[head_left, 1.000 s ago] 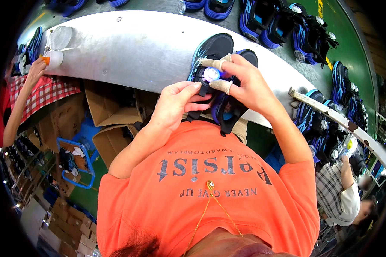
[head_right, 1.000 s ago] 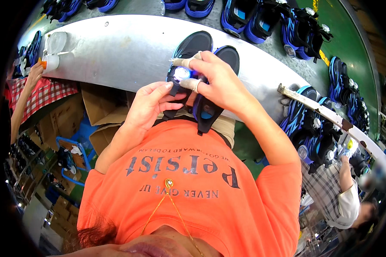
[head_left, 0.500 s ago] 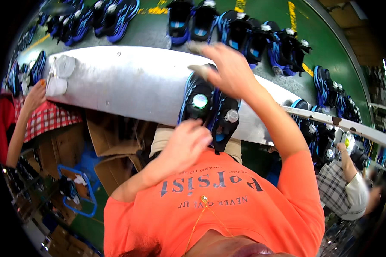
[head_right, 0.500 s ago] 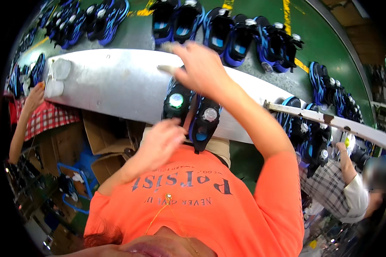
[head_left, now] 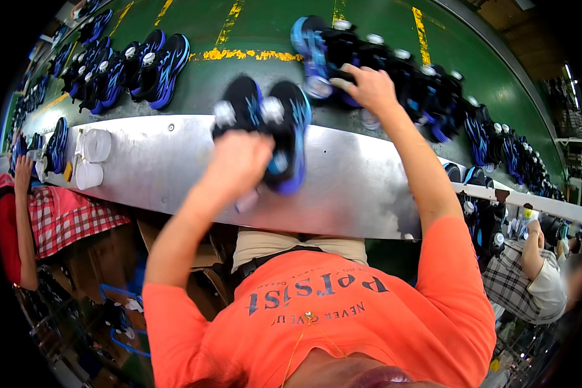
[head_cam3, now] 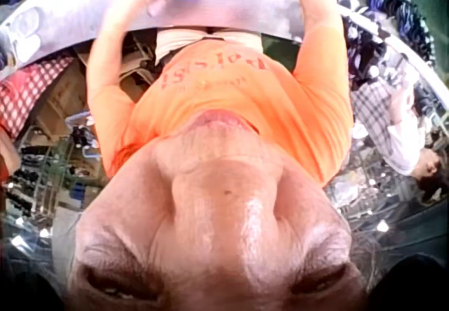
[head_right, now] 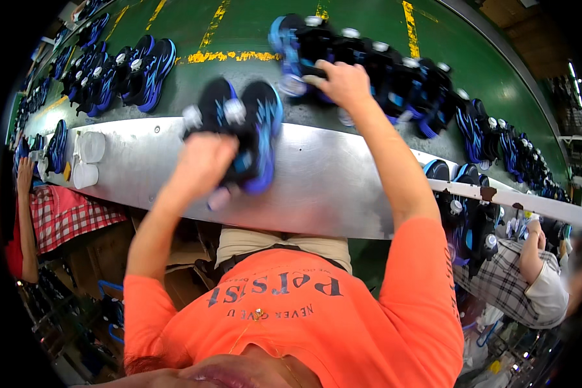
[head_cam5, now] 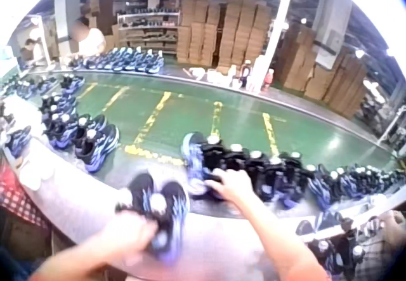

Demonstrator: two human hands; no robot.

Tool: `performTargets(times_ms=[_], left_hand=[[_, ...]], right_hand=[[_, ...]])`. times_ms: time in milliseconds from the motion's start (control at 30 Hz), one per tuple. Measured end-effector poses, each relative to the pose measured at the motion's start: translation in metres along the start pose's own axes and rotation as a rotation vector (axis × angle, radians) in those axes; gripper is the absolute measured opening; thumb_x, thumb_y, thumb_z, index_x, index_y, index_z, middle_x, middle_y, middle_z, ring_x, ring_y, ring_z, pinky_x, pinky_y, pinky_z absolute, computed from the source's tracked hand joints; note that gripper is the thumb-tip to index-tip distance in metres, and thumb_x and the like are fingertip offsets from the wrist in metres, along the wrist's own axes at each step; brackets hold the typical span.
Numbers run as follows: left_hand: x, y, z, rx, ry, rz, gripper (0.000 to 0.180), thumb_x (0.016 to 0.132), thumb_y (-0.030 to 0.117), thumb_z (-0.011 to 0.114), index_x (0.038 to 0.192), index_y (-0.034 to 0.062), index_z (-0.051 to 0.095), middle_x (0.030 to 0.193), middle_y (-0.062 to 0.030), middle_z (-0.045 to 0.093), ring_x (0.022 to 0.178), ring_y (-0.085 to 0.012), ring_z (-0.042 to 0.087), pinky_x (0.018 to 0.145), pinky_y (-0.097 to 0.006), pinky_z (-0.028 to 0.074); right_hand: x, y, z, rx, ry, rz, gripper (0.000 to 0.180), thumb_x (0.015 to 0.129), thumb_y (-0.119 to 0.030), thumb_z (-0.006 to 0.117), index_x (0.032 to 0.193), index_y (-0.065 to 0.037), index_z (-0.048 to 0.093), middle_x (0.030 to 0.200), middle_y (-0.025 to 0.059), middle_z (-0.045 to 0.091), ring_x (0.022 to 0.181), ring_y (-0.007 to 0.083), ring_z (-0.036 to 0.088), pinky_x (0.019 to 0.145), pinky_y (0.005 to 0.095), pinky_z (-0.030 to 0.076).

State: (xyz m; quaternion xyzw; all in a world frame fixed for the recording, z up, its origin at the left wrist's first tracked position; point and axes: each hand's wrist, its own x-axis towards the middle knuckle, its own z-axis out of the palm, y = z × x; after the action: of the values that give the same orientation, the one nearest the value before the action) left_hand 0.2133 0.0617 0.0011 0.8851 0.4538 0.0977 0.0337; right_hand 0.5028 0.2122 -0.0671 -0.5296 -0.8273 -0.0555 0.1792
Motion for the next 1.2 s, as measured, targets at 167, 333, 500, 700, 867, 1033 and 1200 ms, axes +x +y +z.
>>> performTargets(times_ms=[167, 333, 500, 700, 867, 1033, 1200], left_hand=[[0.093, -0.120, 0.012, -0.126, -0.105, -0.365, 0.041, 0.094, 0.034, 0.045, 0.090, -0.0010, 0.067, 0.091, -0.0249, 0.065, 0.091, -0.0419, 0.061, 0.081, -0.048, 0.046], [0.072, -0.075, 0.031, 0.099, 0.341, -0.316, 0.032, 0.092, 0.030, 0.054, 0.101, 0.0021, 0.067, 0.120, -0.0216, 0.060, 0.116, -0.0403, 0.051, 0.092, -0.046, 0.044], [-0.014, 0.066, 0.065, -0.395, 0.206, -0.452, 0.044, 0.088, 0.015, 0.056, 0.127, -0.0037, 0.050, 0.118, -0.0263, 0.058, 0.103, -0.0436, 0.058, 0.089, -0.044, 0.046], [-0.015, 0.038, 0.026, -0.090, 0.423, -0.269, 0.021, 0.084, 0.005, 0.057, 0.103, -0.0024, 0.061, 0.095, -0.0208, 0.063, 0.085, -0.0409, 0.061, 0.078, -0.049, 0.048], [-0.039, 0.100, 0.015, -0.442, 0.165, -0.390, 0.021, 0.086, 0.012, 0.063, 0.103, 0.0014, 0.064, 0.098, -0.0147, 0.064, 0.085, -0.0331, 0.062, 0.076, -0.040, 0.049], [-0.014, 0.108, 0.054, -0.466, 0.099, -0.382, 0.014, 0.082, 0.011, 0.064, 0.092, 0.0018, 0.063, 0.087, -0.0149, 0.059, 0.080, -0.0367, 0.059, 0.069, -0.043, 0.048], [-0.010, 0.102, 0.070, -0.634, 0.313, -0.563, 0.013, 0.084, 0.012, 0.063, 0.088, -0.0011, 0.062, 0.083, -0.0156, 0.063, 0.070, -0.0337, 0.061, 0.064, -0.039, 0.049]], right_hand=[[-0.018, 0.018, -0.014, 0.087, -0.128, 0.147, 0.046, 0.080, -0.054, 0.065, 0.102, -0.014, 0.070, 0.087, 0.0134, 0.068, 0.085, 0.0302, 0.064, 0.074, 0.0415, 0.047], [-0.070, -0.053, -0.060, 0.225, -0.222, 0.039, 0.040, 0.077, -0.049, 0.067, 0.088, -0.011, 0.070, 0.078, 0.0149, 0.066, 0.075, 0.0321, 0.064, 0.067, 0.0430, 0.049], [-0.144, -0.142, -0.095, 0.532, -0.272, -0.103, 0.038, 0.073, -0.025, 0.072, 0.105, -0.008, 0.061, 0.077, 0.0109, 0.058, 0.072, 0.0298, 0.058, 0.064, 0.0397, 0.042], [-0.156, -0.113, -0.140, 1.224, -0.353, -0.196, 0.034, 0.079, -0.016, 0.072, 0.112, -0.010, 0.067, 0.094, 0.0046, 0.066, 0.072, 0.0218, 0.057, 0.068, 0.0333, 0.047], [-0.141, -0.044, -0.138, 0.942, -0.413, 0.122, 0.052, 0.070, -0.014, 0.076, 0.121, -0.016, 0.065, 0.093, 0.0050, 0.061, 0.080, 0.0204, 0.053, 0.073, 0.0303, 0.047], [-0.108, -0.057, -0.094, 0.900, -0.515, -0.115, 0.065, 0.066, -0.017, 0.079, 0.128, -0.021, 0.060, 0.089, 0.0057, 0.054, 0.081, 0.0222, 0.051, 0.074, 0.0316, 0.046], [-0.130, -0.068, -0.077, 0.915, -0.346, -0.229, 0.055, 0.066, -0.012, 0.078, 0.118, -0.016, 0.061, 0.088, 0.0094, 0.055, 0.084, 0.0288, 0.058, 0.070, 0.0375, 0.048]])
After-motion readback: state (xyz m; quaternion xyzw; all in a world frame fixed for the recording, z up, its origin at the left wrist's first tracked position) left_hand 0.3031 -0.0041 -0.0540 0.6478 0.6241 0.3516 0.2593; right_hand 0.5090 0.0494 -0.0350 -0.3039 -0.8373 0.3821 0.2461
